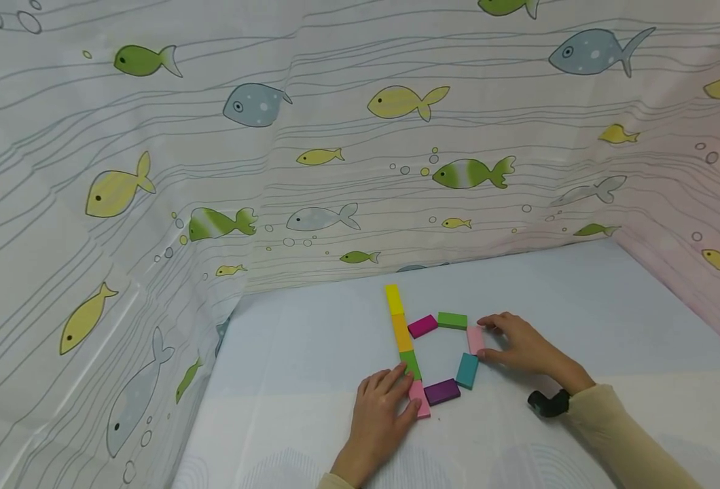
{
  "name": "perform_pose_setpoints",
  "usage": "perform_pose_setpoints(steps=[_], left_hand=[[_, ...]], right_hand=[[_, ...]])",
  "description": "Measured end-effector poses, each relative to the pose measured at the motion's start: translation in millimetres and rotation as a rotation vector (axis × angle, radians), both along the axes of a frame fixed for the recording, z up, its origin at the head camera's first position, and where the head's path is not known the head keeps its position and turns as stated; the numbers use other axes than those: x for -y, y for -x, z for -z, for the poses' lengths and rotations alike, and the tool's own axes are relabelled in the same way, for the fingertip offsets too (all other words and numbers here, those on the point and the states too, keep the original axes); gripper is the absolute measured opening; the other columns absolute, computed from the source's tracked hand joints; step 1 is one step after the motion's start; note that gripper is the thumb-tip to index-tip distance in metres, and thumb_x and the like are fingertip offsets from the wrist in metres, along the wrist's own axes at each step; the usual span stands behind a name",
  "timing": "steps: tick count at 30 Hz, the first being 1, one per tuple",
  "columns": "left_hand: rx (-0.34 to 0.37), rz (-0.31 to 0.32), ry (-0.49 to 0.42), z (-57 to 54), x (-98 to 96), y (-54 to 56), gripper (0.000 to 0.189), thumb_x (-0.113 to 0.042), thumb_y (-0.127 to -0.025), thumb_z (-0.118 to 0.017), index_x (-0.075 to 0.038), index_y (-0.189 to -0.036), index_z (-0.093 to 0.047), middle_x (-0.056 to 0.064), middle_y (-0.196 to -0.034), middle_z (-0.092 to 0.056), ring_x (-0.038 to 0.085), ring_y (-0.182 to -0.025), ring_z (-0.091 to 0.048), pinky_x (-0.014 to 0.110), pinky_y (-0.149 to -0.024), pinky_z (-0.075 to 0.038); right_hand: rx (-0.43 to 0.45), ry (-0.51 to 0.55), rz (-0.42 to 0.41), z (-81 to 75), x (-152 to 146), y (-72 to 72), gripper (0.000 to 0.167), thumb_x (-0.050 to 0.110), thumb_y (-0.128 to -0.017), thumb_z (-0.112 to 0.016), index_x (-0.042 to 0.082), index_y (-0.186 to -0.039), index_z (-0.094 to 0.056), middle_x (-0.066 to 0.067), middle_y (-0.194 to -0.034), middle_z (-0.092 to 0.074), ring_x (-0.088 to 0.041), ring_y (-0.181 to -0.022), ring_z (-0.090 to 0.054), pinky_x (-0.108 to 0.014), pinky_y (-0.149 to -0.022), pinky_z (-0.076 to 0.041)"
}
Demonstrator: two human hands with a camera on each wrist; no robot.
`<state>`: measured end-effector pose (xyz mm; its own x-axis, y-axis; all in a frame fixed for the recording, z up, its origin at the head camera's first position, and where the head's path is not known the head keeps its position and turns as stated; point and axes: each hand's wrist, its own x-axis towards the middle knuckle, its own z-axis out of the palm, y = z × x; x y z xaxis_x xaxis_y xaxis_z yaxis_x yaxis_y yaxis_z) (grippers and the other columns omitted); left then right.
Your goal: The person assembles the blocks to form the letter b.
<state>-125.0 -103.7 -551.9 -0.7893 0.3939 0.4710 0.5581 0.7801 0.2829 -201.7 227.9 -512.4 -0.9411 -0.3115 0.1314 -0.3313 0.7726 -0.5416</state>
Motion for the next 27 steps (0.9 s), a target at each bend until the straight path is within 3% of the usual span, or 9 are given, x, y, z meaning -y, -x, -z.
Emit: perform_pose_setpoints(steps=[4,9,15,22,27], left_hand=[[0.012,-0.002,0.004,0.2,-0.5,-1.6,0.043,-0.039,-0.098,-0.074,-0.020,-0.136,-0.074,0.000,-0.149,-0.065,0.024,-0.126,-0.064,0.051,-0.105,-0.050],[0.013,-0.007,0.010,0.1,-0.5,-1.6,0.043,-0.039,-0.098,-0.074,-0.020,-0.136,-0.074,0.000,-0.150,-0.065,0.024,-0.126,-0.064,0.051,-0.106,-0.050],[0.018,-0.012,0.013,-1.2,-0.5,-0.5,0.042,-0.039,-0.099,-0.073,-0.021,-0.136,-0.074,-0.001,-0.149,-0.065,0.024,-0.126,-0.064,0.051,-0.106,-0.050],[0.043,-0.015,0.010,-2.7,-1.2,-0.9,0.042,-0.039,-0.099,-0.073,-0.020,-0.137,-0.073,-0.001,-0.151,-0.064,0.024,-0.128,-0.063,0.052,-0.107,-0.050],[0.046,-0.016,0.010,-2.6,-1.5,-0.6,0.043,-0.039,-0.099,-0.073,-0.020,-0.137,-0.073,-0.001,-0.151,-0.064,0.025,-0.128,-0.063,0.052,-0.107,-0.050]], right_hand=[[-0.025,0.043,-0.041,-1.3,2.0,-3.5,0.066,0.034,-0.086,-0.088,0.010,-0.142,-0.063,-0.016,-0.139,-0.061,-0.037,-0.127,-0.057,-0.067,-0.104,-0.050],[-0.020,0.077,-0.154,-5.8,10.2,-9.4,0.060,0.028,-0.083,-0.091,0.020,-0.138,-0.069,-0.018,-0.149,-0.053,-0.045,-0.139,-0.043,-0.076,-0.105,-0.044],[0.026,0.005,-0.225,-10.7,19.5,-14.1,0.050,0.024,-0.082,-0.091,0.031,-0.129,-0.076,-0.018,-0.151,-0.052,-0.042,-0.139,-0.040,-0.072,-0.105,-0.047],[-0.052,-0.045,-0.249,-10.9,21.0,-16.5,0.038,0.021,-0.081,-0.091,0.034,-0.114,-0.081,-0.018,-0.146,-0.058,-0.038,-0.132,-0.047,-0.067,-0.102,-0.049],[-0.057,-0.040,-0.250,-11.0,20.5,-16.9,0.035,0.022,-0.081,-0.092,0.034,-0.111,-0.081,-0.018,-0.145,-0.059,-0.038,-0.130,-0.048,-0.067,-0.102,-0.049]])
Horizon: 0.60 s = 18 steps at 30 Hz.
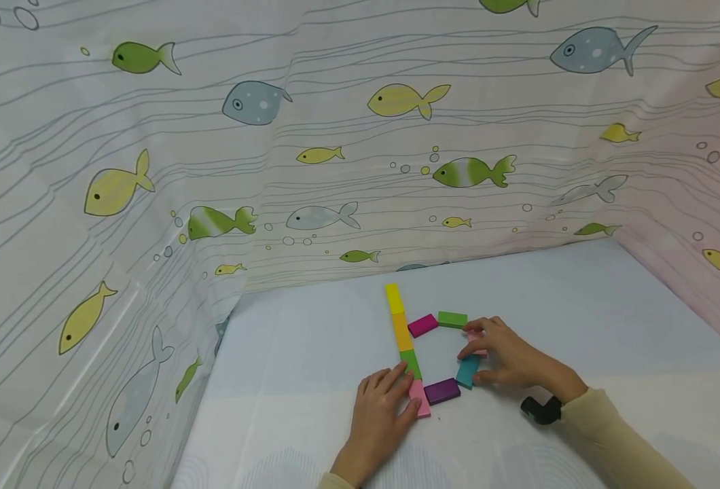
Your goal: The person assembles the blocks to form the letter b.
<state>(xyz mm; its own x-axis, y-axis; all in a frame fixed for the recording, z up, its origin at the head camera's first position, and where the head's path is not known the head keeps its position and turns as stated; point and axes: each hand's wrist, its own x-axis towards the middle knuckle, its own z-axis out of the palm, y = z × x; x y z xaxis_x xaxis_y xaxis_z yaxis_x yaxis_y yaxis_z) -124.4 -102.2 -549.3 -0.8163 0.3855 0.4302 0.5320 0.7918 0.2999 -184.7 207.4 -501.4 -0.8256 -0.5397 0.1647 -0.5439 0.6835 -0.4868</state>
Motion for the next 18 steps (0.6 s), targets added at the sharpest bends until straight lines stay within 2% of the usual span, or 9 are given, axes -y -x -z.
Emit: perform_pose_setpoints(steps=[6,18], left_hand=[[0.003,0.000,0.002,-0.4,0.1,-0.8,0.043,-0.040,-0.099,-0.072,-0.020,-0.137,-0.073,-0.001,-0.151,-0.064,0.024,-0.129,-0.063,0.052,-0.107,-0.050],[-0.043,0.017,-0.017,2.4,1.1,1.3,0.041,-0.036,-0.099,-0.074,-0.018,-0.135,-0.074,0.001,-0.148,-0.066,0.024,-0.125,-0.064,0.051,-0.104,-0.051]], right_hand=[[0.016,0.014,0.013,-0.2,-0.1,0.0,0.034,0.024,-0.079,-0.093,0.034,-0.107,-0.079,-0.017,-0.144,-0.059,-0.039,-0.131,-0.048,-0.068,-0.104,-0.048],[0.036,0.036,0.020,3.6,0.1,2.6,0.031,0.031,-0.077,-0.095,0.033,-0.102,-0.076,-0.018,-0.143,-0.059,-0.040,-0.132,-0.047,-0.070,-0.104,-0.047]])
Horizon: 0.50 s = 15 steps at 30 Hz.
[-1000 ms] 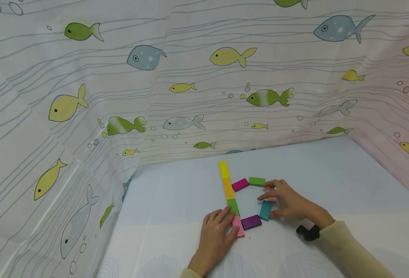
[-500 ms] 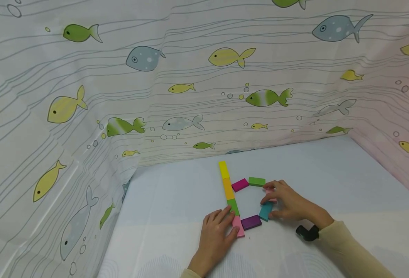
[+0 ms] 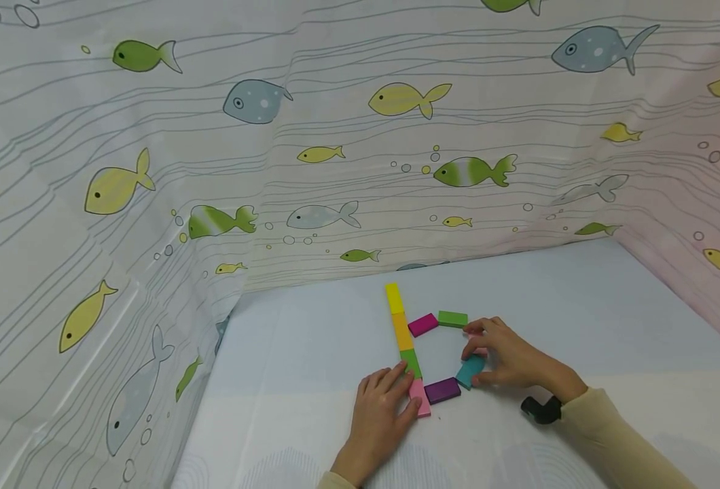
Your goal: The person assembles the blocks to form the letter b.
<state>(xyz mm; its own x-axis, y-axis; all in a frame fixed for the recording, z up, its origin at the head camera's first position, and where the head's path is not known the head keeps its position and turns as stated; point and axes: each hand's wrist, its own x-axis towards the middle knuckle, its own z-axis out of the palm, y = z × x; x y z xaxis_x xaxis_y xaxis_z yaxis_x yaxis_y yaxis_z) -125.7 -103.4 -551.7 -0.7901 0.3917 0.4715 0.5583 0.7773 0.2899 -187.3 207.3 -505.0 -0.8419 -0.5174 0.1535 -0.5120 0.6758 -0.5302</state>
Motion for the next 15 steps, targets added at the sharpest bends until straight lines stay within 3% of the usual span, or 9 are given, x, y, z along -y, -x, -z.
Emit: perform_pose_setpoints(steps=[10,15], left_hand=[[-0.016,0.000,0.003,1.3,0.8,0.5,0.041,-0.037,-0.099,-0.074,-0.019,-0.135,-0.075,0.001,-0.148,-0.066,0.024,-0.125,-0.064,0.051,-0.104,-0.050],[0.006,-0.001,0.010,0.2,0.7,0.1,0.042,-0.039,-0.099,-0.072,-0.020,-0.136,-0.074,0.001,-0.150,-0.065,0.025,-0.126,-0.064,0.051,-0.105,-0.050]], right_hand=[[-0.030,0.002,0.014,-1.5,-1.8,1.3,0.034,0.036,-0.079,-0.094,0.031,-0.109,-0.077,-0.016,-0.142,-0.059,-0.039,-0.131,-0.047,-0.067,-0.103,-0.049],[-0.052,0.040,0.109,-3.6,-12.5,5.0,0.034,0.031,-0.087,-0.088,0.023,-0.119,-0.077,-0.018,-0.145,-0.059,-0.043,-0.134,-0.046,-0.071,-0.106,-0.046]])
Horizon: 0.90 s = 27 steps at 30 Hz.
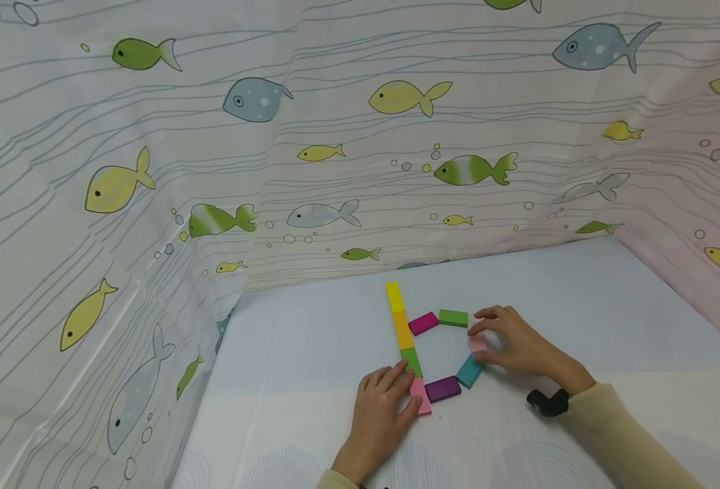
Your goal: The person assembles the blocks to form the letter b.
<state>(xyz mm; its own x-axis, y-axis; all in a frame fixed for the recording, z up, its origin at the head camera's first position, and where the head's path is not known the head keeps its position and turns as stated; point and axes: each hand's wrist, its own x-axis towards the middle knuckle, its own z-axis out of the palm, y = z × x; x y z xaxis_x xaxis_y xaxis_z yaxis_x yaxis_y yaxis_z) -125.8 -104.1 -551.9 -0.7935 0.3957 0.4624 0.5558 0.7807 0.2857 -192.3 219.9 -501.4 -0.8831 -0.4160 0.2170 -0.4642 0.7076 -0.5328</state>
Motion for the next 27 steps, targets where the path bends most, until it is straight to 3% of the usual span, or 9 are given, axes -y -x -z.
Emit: perform_pose_setpoints(steps=[7,17,27], left_hand=[[-0.002,0.000,-0.010,-0.2,0.0,0.3,0.040,-0.037,-0.098,-0.074,-0.019,-0.135,-0.075,0.000,-0.149,-0.066,0.023,-0.125,-0.064,0.051,-0.104,-0.051],[-0.029,0.004,-0.005,0.7,-0.2,0.0,0.041,-0.037,-0.098,-0.074,-0.019,-0.134,-0.075,0.002,-0.148,-0.067,0.023,-0.122,-0.064,0.050,-0.103,-0.051],[0.012,-0.012,0.012,-3.7,-1.0,-1.6,0.044,-0.040,-0.098,-0.074,-0.020,-0.137,-0.073,0.000,-0.150,-0.065,0.022,-0.125,-0.064,0.051,-0.105,-0.051]], right_hand=[[0.015,0.001,0.082,-3.2,-14.5,4.8,0.035,0.028,-0.092,-0.083,0.016,-0.124,-0.076,-0.023,-0.145,-0.058,-0.047,-0.135,-0.047,-0.073,-0.106,-0.044],[-0.005,-0.002,0.106,-2.8,-21.9,6.3,0.037,0.026,-0.093,-0.082,0.010,-0.126,-0.074,-0.025,-0.143,-0.058,-0.049,-0.133,-0.049,-0.072,-0.106,-0.044],[-0.008,-0.003,0.102,2.0,-23.9,9.6,0.037,0.027,-0.092,-0.083,0.011,-0.124,-0.075,-0.024,-0.141,-0.060,-0.049,-0.133,-0.051,-0.072,-0.105,-0.045]])
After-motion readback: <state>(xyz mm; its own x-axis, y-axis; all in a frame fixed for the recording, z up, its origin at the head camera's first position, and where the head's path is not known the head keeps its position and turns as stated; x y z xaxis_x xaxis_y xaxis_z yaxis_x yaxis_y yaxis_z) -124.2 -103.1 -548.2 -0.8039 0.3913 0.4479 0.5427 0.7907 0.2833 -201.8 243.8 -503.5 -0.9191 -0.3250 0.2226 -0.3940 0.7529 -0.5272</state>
